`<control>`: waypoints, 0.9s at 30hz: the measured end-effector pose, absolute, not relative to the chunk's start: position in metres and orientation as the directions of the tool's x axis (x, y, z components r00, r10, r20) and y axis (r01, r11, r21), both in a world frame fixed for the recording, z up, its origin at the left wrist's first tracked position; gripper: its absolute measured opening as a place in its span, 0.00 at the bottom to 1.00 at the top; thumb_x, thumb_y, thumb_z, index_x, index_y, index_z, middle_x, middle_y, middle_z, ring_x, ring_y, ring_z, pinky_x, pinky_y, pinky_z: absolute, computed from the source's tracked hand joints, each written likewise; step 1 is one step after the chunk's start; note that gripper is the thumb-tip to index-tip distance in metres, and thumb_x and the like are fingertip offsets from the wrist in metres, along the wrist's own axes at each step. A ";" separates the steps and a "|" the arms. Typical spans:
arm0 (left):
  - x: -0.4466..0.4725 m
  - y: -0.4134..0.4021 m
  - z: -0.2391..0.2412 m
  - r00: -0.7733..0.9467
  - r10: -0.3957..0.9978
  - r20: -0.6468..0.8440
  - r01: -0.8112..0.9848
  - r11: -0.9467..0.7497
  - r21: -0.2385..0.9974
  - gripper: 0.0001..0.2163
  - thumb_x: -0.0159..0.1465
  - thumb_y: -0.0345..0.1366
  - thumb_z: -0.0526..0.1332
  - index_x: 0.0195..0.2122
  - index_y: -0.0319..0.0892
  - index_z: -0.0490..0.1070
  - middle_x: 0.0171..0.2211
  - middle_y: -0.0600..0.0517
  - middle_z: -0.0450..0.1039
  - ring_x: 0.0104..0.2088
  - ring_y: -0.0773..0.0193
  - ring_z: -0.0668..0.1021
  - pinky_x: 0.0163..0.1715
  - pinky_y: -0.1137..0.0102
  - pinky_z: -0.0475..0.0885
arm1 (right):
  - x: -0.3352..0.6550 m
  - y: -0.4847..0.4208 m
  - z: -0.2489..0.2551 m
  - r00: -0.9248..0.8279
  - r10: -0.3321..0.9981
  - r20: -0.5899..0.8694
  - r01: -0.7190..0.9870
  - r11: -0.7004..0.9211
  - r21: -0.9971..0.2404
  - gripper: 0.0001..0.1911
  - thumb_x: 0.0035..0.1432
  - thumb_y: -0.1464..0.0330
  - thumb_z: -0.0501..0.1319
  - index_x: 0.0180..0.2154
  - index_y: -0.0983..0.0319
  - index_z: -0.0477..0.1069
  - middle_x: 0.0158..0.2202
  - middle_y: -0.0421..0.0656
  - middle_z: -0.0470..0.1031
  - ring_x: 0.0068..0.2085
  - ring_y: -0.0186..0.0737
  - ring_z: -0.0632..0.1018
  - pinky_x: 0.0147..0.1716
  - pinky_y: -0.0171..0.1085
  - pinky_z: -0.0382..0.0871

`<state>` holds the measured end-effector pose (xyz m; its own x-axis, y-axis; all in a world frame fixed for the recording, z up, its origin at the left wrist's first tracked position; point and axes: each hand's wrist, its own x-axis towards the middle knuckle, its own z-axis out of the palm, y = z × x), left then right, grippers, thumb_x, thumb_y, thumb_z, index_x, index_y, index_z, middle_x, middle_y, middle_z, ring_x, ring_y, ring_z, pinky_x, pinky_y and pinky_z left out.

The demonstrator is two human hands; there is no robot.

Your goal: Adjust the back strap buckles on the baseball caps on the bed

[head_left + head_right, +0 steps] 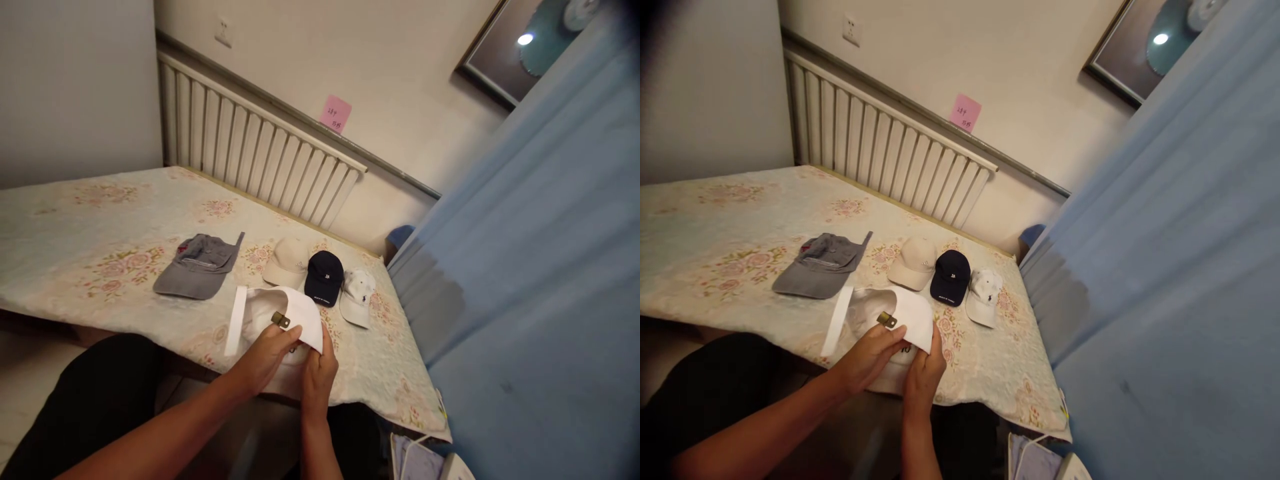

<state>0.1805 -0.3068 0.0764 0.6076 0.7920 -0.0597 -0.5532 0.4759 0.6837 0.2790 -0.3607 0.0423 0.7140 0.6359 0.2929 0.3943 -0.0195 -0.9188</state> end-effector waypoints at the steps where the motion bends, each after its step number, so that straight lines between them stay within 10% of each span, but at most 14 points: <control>1: 0.178 -0.304 0.068 0.601 0.795 -0.081 -0.521 0.467 0.715 0.11 0.54 0.34 0.68 0.37 0.37 0.77 0.39 0.42 0.79 0.42 0.56 0.79 0.45 0.67 0.71 | 0.282 -0.361 0.042 0.721 0.635 0.277 0.375 -0.022 -0.927 0.23 0.57 0.68 0.50 0.53 0.64 0.70 0.53 0.49 0.74 0.56 0.46 0.72 0.53 0.43 0.65; 12: 0.125 -0.295 -0.010 0.377 0.924 -0.055 -0.009 0.063 0.998 0.07 0.52 0.39 0.65 0.29 0.42 0.73 0.24 0.53 0.72 0.24 0.62 0.73 0.28 0.70 0.66 | 0.301 -0.360 0.040 0.746 0.649 0.151 0.216 -0.021 -0.976 0.21 0.56 0.66 0.53 0.49 0.63 0.72 0.49 0.46 0.76 0.52 0.46 0.73 0.52 0.42 0.64; 19: 0.125 -0.271 -0.017 -0.019 1.000 -0.009 0.043 0.010 0.999 0.20 0.42 0.42 0.70 0.34 0.44 0.67 0.30 0.53 0.69 0.33 0.58 0.73 0.35 0.67 0.66 | 0.303 -0.360 0.046 0.759 0.645 0.092 0.119 0.001 -0.993 0.23 0.55 0.61 0.57 0.49 0.64 0.73 0.47 0.47 0.78 0.48 0.48 0.75 0.44 0.40 0.69; 27: 0.139 -0.261 -0.010 0.182 0.983 -0.029 0.357 -0.038 0.933 0.15 0.56 0.47 0.58 0.20 0.45 0.57 0.17 0.59 0.57 0.23 0.65 0.63 0.24 0.71 0.55 | 0.299 -0.359 0.050 0.724 0.689 0.024 0.008 0.027 -1.000 0.21 0.54 0.58 0.58 0.46 0.62 0.75 0.39 0.43 0.79 0.39 0.44 0.77 0.36 0.37 0.70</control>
